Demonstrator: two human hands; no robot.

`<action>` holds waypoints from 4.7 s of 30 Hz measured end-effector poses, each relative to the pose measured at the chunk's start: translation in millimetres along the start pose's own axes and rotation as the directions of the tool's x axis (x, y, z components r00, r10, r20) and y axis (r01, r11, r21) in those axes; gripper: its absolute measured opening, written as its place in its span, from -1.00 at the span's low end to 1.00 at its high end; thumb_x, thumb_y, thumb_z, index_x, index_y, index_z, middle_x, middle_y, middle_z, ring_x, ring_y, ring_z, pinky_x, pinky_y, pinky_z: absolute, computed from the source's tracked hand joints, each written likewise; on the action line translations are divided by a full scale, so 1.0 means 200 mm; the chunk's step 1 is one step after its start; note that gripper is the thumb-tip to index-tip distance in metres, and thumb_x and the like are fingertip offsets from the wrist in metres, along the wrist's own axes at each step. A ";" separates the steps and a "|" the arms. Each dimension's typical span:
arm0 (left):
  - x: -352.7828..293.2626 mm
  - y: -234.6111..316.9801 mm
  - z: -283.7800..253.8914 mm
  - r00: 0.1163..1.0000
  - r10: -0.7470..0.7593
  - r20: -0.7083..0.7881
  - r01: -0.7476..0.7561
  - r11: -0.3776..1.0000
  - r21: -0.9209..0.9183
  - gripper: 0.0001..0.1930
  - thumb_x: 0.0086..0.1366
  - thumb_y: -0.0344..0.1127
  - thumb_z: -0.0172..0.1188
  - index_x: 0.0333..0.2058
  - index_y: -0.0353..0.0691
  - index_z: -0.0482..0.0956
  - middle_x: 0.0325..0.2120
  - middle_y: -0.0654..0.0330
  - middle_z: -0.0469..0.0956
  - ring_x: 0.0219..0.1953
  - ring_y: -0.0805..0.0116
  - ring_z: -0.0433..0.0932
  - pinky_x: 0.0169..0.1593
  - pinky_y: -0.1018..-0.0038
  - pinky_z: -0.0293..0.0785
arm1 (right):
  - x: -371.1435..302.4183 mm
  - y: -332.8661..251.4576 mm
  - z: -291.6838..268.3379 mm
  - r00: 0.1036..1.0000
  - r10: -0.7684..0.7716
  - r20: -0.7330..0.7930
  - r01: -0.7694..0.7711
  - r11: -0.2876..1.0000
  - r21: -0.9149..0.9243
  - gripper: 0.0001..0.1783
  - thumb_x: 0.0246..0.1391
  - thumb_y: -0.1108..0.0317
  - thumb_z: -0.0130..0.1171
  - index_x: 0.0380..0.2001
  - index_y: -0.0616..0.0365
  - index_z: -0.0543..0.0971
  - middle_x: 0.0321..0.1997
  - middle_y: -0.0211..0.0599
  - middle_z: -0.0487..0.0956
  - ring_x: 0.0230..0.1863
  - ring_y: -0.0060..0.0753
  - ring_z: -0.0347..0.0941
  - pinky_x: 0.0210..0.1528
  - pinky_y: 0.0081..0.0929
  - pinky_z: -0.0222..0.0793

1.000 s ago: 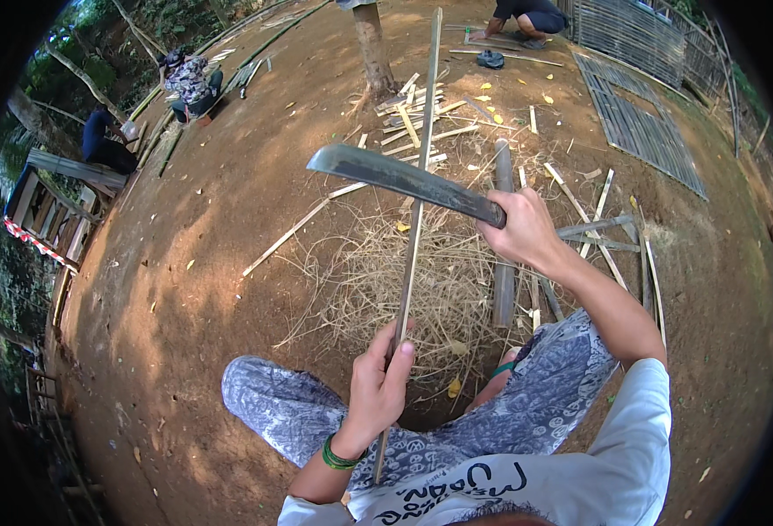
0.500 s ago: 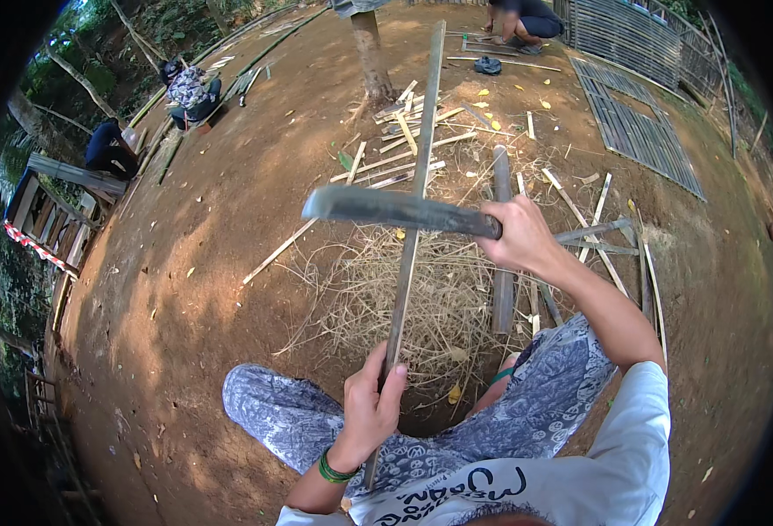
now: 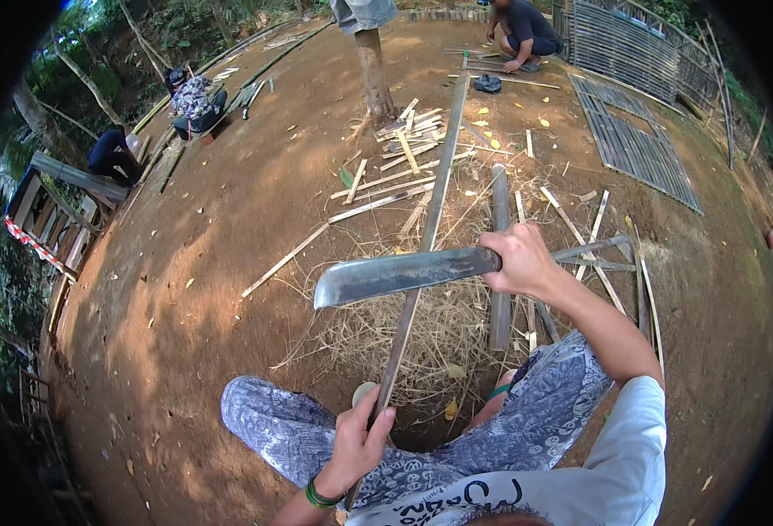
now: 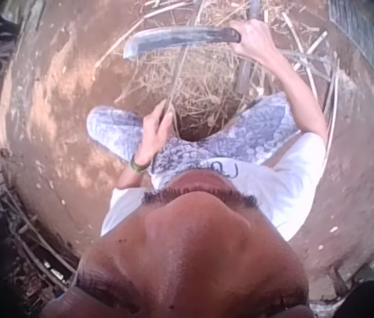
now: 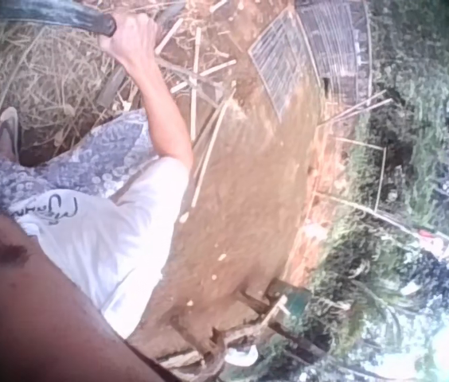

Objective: The person sits on the ground and uses a large machete to split long bamboo poles into thin strips. They hold the bamboo vertically and strike it with the blade to separate the layers, occasionally inspecting the resulting strips.

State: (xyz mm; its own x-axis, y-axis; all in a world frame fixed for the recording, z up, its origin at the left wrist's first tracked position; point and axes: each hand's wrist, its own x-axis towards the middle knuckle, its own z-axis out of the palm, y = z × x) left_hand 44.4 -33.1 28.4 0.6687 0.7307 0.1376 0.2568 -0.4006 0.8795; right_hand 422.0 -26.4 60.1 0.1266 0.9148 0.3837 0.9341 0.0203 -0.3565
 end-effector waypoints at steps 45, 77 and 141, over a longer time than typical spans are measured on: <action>-0.30 -0.13 -0.09 0.997 -0.036 -0.068 0.052 0.965 0.259 -0.60 0.23 -0.35 0.33 -0.01 -0.43 0.52 -0.53 -0.10 0.58 -0.50 0.03 0.64 -0.40 0.34 0.52 | -0.01 0.63 0.03 0.743 0.665 -0.070 -0.455 0.579 0.677 -0.72 0.07 0.28 0.22 -0.64 0.15 0.45 -0.73 -0.51 0.37 -0.74 -0.64 0.20 -0.68 -0.48 0.05; -0.18 -0.09 -0.04 0.992 -0.114 0.057 0.107 0.988 0.115 -0.67 0.22 -0.38 0.35 -0.14 -0.33 0.42 -0.60 0.24 0.56 -0.59 0.63 0.40 -0.52 0.60 0.25 | -0.03 -0.02 -0.11 0.912 0.388 -0.130 -0.031 0.382 0.924 -0.77 0.18 0.27 0.31 -0.39 0.21 0.57 -0.73 -0.57 0.37 -0.74 -0.74 0.23 -0.73 -0.64 0.06; 0.20 0.10 -0.03 0.963 -0.122 0.241 0.230 0.840 -0.491 -0.88 0.53 -0.31 -0.07 -0.19 -0.21 0.24 -0.68 0.30 0.37 -0.75 0.61 0.31 -0.63 0.67 0.26 | -0.02 -0.16 0.02 0.983 -0.093 -0.157 0.100 0.994 0.040 -0.88 -0.21 0.33 0.20 -0.62 0.14 0.57 -0.80 -0.26 0.48 -0.76 -0.23 0.46 -0.61 -0.21 0.38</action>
State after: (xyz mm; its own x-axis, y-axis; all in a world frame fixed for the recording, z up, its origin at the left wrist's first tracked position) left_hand 72.2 -8.0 55.4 0.7808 0.6189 -0.0850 0.0269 0.1026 0.9944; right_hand 389.0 -29.4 66.0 0.0901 0.8342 0.5440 0.9278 0.1283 -0.3503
